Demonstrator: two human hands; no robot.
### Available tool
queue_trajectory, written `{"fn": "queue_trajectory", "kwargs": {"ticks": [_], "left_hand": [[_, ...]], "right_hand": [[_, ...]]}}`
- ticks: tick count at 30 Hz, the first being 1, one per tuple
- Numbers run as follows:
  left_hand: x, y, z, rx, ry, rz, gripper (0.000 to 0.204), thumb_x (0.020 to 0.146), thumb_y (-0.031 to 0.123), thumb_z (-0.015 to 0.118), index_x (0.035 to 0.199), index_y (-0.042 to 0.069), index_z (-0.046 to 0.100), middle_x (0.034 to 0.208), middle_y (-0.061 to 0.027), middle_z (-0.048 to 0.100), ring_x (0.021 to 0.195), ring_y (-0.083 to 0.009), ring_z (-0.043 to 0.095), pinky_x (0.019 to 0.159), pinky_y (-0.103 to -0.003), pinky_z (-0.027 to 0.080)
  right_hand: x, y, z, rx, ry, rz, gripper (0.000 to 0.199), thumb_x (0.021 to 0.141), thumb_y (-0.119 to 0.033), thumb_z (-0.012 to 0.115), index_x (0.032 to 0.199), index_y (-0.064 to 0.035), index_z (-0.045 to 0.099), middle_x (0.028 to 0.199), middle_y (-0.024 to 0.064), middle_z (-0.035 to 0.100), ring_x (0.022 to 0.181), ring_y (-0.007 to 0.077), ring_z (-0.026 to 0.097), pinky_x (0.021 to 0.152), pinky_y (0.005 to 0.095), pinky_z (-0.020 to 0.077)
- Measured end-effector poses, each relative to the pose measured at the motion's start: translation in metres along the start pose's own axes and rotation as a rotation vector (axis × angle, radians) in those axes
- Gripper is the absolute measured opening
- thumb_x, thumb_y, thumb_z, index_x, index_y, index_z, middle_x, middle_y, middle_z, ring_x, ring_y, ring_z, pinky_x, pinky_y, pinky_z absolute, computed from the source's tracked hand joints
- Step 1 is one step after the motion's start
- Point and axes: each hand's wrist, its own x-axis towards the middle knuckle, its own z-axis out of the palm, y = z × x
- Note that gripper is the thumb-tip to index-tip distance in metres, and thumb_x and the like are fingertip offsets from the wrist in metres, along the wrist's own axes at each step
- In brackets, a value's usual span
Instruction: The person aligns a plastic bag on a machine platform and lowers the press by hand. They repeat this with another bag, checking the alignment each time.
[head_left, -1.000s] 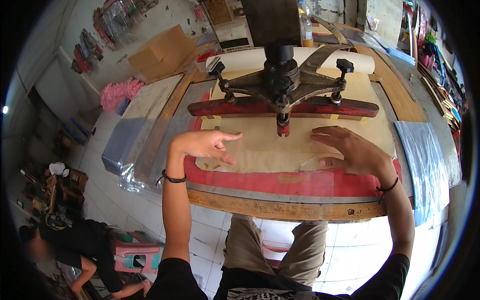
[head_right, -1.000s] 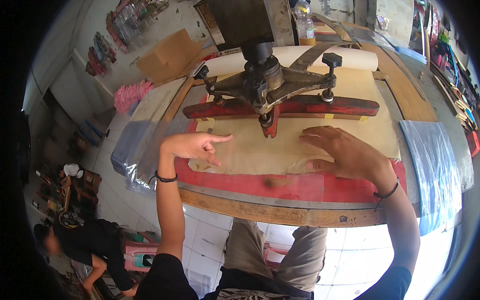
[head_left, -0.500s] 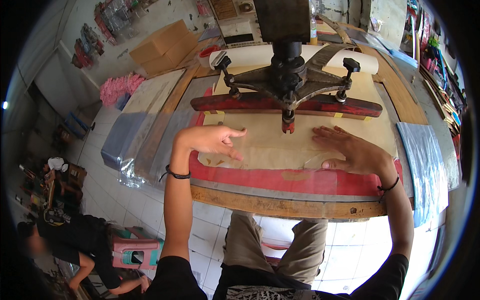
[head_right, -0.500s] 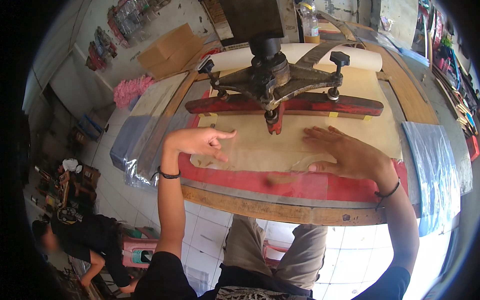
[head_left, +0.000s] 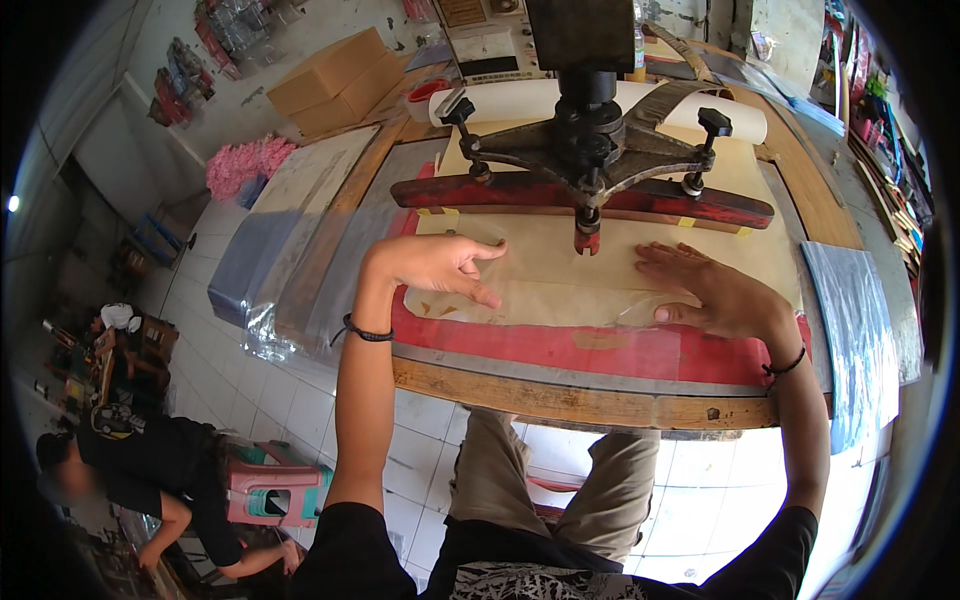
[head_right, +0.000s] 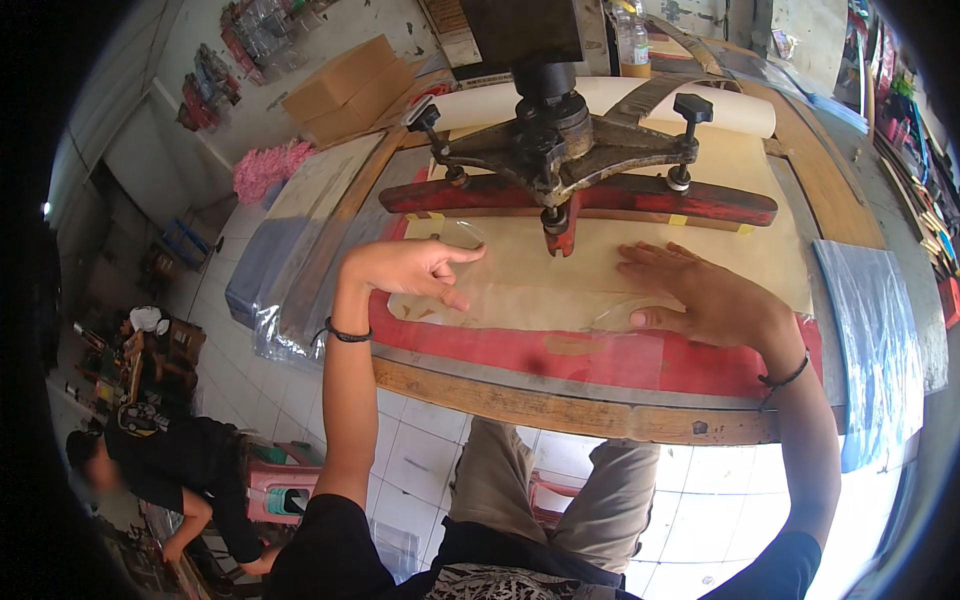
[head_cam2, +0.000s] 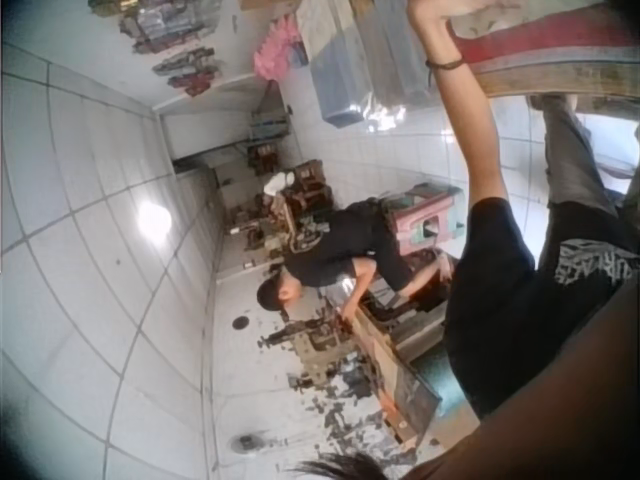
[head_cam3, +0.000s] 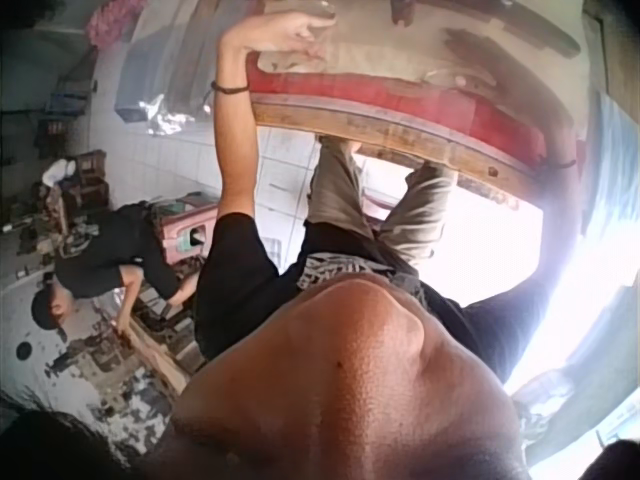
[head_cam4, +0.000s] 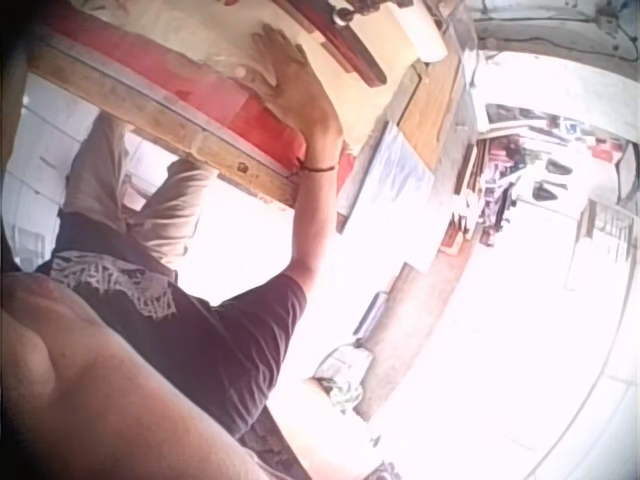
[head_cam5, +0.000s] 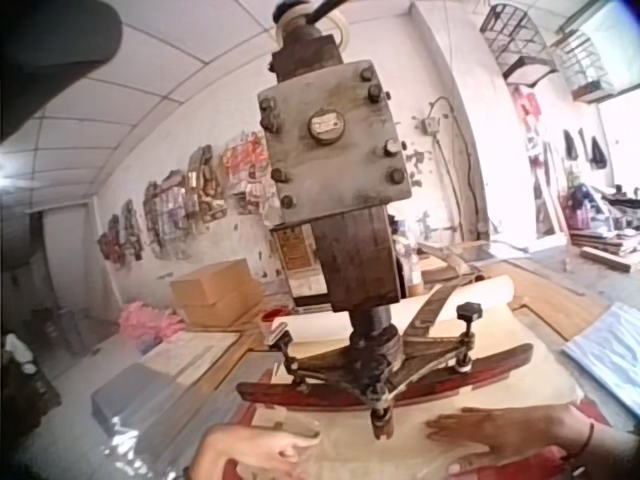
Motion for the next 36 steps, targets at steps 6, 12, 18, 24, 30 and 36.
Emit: {"fn": "queue_trajectory", "kwargs": {"ticks": [6, 12, 18, 24, 30, 36], "left_hand": [[0.001, 0.0, 0.001, -0.007, -0.008, 0.026, 0.1, 0.086, 0.036, 0.075, 0.151, -0.002, 0.009, 0.061, 0.0041, 0.027, 0.055, -0.0065, 0.026, 0.049, -0.028, 0.025], [0.002, -0.005, 0.006, 0.035, -0.026, 0.038, 0.102, 0.086, 0.035, 0.075, 0.152, -0.001, 0.005, 0.059, 0.0044, 0.032, 0.054, -0.0062, 0.028, 0.048, -0.027, 0.027], [0.001, 0.0, 0.007, 0.006, -0.026, 0.045, 0.104, 0.086, 0.035, 0.076, 0.152, -0.001, 0.005, 0.059, 0.0044, 0.033, 0.054, -0.0063, 0.029, 0.048, -0.027, 0.028], [0.001, 0.002, 0.006, 0.021, -0.039, 0.037, 0.103, 0.086, 0.037, 0.075, 0.152, -0.002, 0.006, 0.059, 0.004, 0.032, 0.054, -0.0061, 0.029, 0.047, -0.027, 0.027], [-0.001, 0.005, 0.008, 0.015, -0.022, 0.053, 0.097, 0.087, 0.038, 0.074, 0.151, -0.003, 0.014, 0.056, 0.0044, 0.032, 0.051, -0.0058, 0.027, 0.046, -0.028, 0.027], [-0.004, 0.014, 0.008, -0.089, -0.19, 0.063, 0.072, 0.086, 0.042, 0.073, 0.137, -0.001, 0.047, 0.054, 0.0052, 0.042, 0.049, -0.0044, 0.03, 0.046, -0.026, 0.029]], "right_hand": [[0.0, -0.002, -0.001, -0.007, -0.009, -0.003, 0.061, 0.095, -0.042, 0.056, 0.141, -0.0025, 0.046, 0.152, 0.0153, 0.036, 0.144, 0.0288, 0.028, 0.12, 0.0407, 0.0185], [0.0, -0.003, 0.003, 0.02, 0.0, 0.015, 0.061, 0.094, -0.043, 0.057, 0.139, -0.0018, 0.048, 0.151, 0.015, 0.037, 0.143, 0.0293, 0.029, 0.12, 0.0411, 0.0198], [-0.001, -0.002, 0.002, 0.014, 0.009, 0.028, 0.062, 0.093, -0.046, 0.057, 0.137, -0.0028, 0.05, 0.15, 0.0144, 0.04, 0.143, 0.0291, 0.03, 0.119, 0.0413, 0.0206], [-0.003, -0.001, -0.002, 0.044, -0.021, 0.063, 0.061, 0.093, -0.046, 0.056, 0.137, -0.0039, 0.051, 0.15, 0.0125, 0.04, 0.142, 0.0278, 0.031, 0.119, 0.0419, 0.0208], [-0.004, -0.004, -0.004, 0.028, -0.015, 0.066, 0.061, 0.094, -0.047, 0.054, 0.136, -0.0032, 0.052, 0.148, 0.0125, 0.042, 0.142, 0.0277, 0.032, 0.119, 0.0426, 0.0213], [-0.009, -0.006, -0.014, 0.05, -0.035, 0.143, 0.051, 0.094, -0.045, 0.056, 0.13, -0.0093, 0.059, 0.141, 0.015, 0.05, 0.139, 0.0278, 0.038, 0.119, 0.0423, 0.0216]]}}
